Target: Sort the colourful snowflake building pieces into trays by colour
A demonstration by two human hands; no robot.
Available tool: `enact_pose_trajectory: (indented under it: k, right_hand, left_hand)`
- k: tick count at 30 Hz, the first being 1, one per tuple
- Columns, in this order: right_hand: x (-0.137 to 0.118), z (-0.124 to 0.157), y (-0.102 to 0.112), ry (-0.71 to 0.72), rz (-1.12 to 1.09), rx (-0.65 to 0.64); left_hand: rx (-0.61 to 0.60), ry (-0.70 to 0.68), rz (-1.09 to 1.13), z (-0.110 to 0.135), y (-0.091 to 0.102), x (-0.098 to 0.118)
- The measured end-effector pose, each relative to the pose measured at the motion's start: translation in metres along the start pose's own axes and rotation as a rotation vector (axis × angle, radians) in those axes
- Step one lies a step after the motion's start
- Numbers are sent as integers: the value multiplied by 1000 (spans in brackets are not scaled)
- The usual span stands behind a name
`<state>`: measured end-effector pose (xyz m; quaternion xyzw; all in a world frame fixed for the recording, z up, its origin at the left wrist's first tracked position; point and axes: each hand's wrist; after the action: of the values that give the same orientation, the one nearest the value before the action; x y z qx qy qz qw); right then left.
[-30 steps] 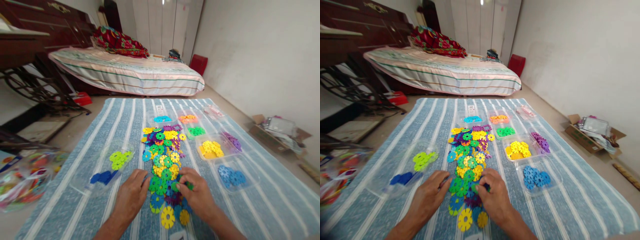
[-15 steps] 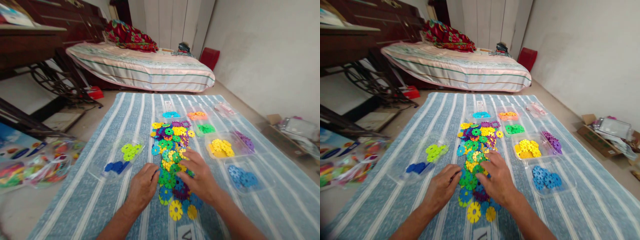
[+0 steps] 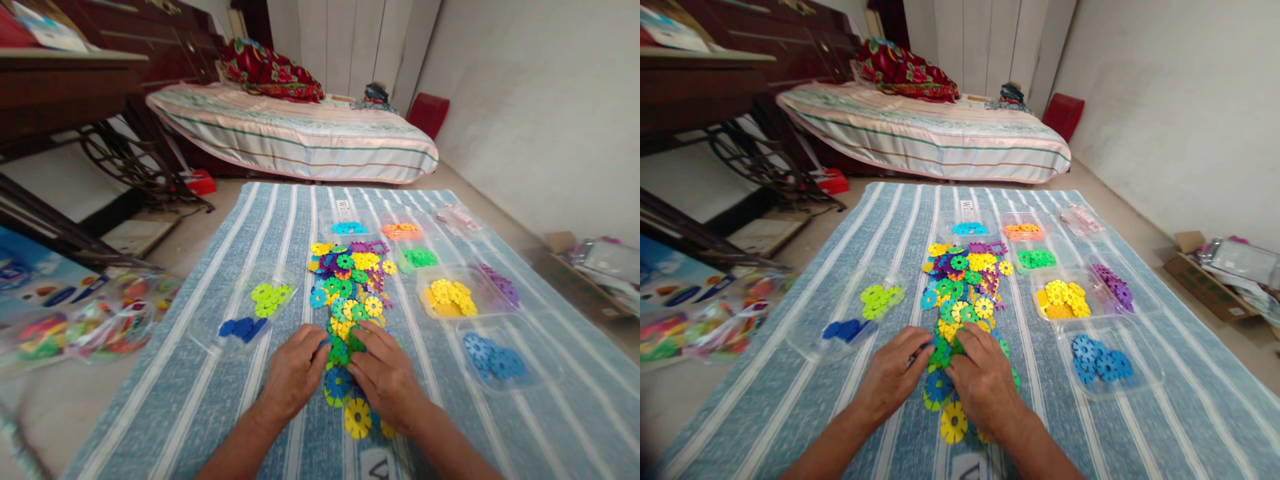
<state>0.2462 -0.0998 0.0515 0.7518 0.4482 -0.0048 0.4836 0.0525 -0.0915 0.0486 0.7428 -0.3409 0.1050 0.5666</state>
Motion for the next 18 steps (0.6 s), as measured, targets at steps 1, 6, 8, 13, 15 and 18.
enact_pose_trajectory:
  k: [1,6,8,13,15,18]
  right_hand:
    - [2,-1,3,9,-22,18]
    - [35,-27,34,-1,12,193]
    - [56,-45,52,-18,162,351]
    - [66,-68,66,-3,333,520]
    - [46,-60,50,89,222,333]
    - [12,-41,17,152,127,25]
  left_hand:
    - [-3,-8,-1,1,0,-1]
    - [-8,-26,-4,2,-2,-5]
    - [-7,-23,-4,2,-2,-5]
    - [10,-26,7,2,-4,-7]
    - [6,-23,22,2,-5,-9]
    - [-5,-13,41,2,-5,-9]
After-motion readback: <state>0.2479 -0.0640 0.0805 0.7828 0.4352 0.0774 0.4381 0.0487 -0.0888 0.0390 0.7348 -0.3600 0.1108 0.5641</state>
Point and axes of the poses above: each hand's wrist, its own z-axis away from the middle knuckle, its own y-axis out of the back of the hand, x = y × z, and after that the axes turned 1 degree about x, right-handed
